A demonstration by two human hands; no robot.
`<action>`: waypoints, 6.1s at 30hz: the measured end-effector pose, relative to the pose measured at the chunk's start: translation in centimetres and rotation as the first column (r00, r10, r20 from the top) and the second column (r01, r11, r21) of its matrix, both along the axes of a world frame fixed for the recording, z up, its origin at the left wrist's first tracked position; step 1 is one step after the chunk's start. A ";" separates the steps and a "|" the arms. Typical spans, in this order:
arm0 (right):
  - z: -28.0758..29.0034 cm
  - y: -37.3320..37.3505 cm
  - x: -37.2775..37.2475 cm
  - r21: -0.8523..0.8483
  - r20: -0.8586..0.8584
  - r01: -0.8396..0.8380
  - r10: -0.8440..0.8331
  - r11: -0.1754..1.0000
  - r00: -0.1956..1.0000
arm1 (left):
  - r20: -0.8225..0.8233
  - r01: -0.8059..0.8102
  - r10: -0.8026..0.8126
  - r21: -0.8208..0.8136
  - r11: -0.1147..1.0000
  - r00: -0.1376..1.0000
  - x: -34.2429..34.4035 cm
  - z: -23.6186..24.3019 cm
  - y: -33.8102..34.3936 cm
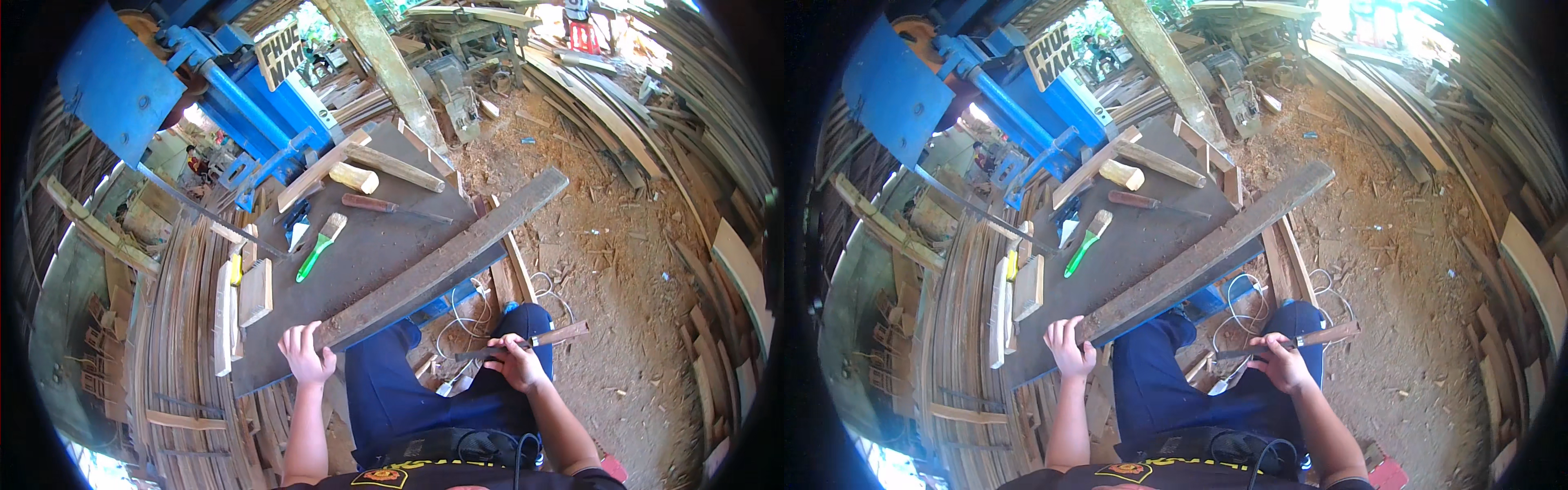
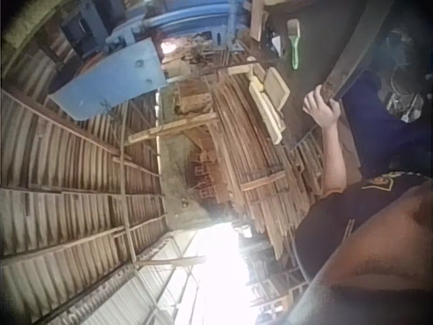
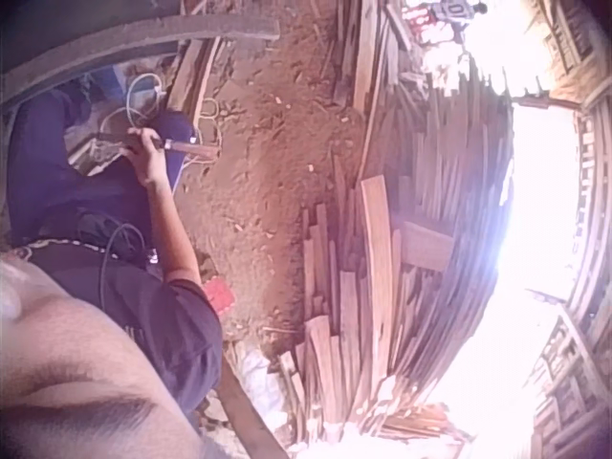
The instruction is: Using a chisel to scrape and shape a long piece of wood on a workshop table.
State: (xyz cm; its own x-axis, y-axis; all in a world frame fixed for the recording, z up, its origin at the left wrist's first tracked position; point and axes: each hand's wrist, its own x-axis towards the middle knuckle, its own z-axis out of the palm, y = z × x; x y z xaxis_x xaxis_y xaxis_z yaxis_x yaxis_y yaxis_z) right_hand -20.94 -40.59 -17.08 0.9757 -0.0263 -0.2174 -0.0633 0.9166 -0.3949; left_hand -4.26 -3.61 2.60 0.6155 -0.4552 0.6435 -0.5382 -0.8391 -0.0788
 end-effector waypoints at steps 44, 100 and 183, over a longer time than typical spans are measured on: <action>1.8 0.2 4.2 -0.198 0.067 0.001 0.012 0.980 0.998 | 0.038 0.090 -0.084 -0.174 0.981 0.996 -0.8 -0.4 0.6; 21.2 -0.5 19.6 -0.330 0.467 0.578 -0.402 0.746 0.787 | -0.168 0.174 -0.228 -0.286 0.942 0.959 0.2 0.0 1.1; 21.5 11.4 15.9 -0.296 0.339 0.422 -0.319 0.857 0.885 | -0.438 0.124 -0.336 -0.445 0.887 0.834 0.4 0.2 0.7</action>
